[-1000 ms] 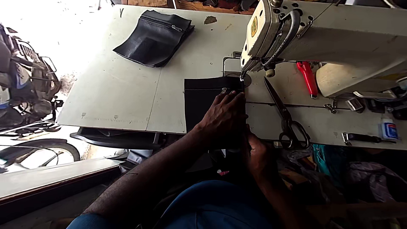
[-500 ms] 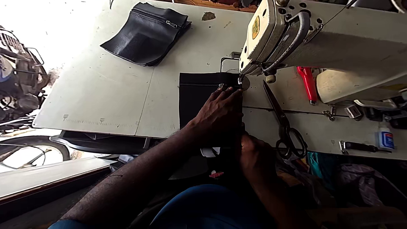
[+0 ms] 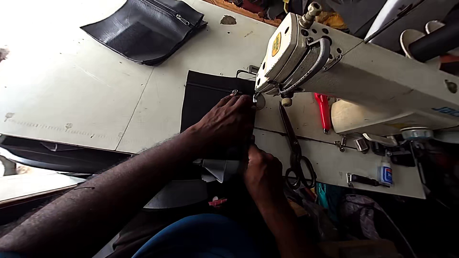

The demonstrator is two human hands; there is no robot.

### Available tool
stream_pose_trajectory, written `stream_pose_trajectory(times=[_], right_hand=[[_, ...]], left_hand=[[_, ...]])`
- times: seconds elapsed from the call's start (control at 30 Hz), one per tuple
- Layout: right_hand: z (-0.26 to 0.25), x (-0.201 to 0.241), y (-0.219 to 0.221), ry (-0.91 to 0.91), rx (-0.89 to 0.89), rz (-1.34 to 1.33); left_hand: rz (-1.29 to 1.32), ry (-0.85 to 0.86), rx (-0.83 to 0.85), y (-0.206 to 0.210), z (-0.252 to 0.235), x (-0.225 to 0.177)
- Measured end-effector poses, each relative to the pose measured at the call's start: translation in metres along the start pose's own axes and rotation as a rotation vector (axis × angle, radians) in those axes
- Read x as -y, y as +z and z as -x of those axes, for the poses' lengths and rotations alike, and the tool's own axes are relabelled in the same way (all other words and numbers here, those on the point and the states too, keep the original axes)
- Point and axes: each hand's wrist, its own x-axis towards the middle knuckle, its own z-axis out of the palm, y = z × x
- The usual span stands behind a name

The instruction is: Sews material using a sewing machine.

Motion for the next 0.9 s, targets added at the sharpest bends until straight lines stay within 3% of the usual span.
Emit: stream_pose_trajectory(times=[0.3, 0.47, 0.57, 0.7, 0.9], right_hand=[[-0.006, 0.001, 0.005, 0.011, -0.035, 0.017], [-0.006, -0.001, 0.001, 0.013, 0.008, -0.012], [-0.005, 0.001, 0.003, 0.028, -0.023, -0.031], [0.000, 0.003, 0.005, 0.050, -0.066, -0.012], [0.029, -0.001, 0.010, 0.090, -0.337, -0.290]], left_hand=[[-0.073, -0.001, 0.038, -0.006, 0.002, -0.003], [-0.073, 0.004, 0.166, -0.023, 0.079, -0.058], [-0.213, 0.021, 0.243, -0.013, 0.125, -0.072], [-0.347, 0.129, -0.103, 0.033, 0.144, -0.056], [-0.033, 0.114, -0.206, 0.021, 0.136, -0.050]])
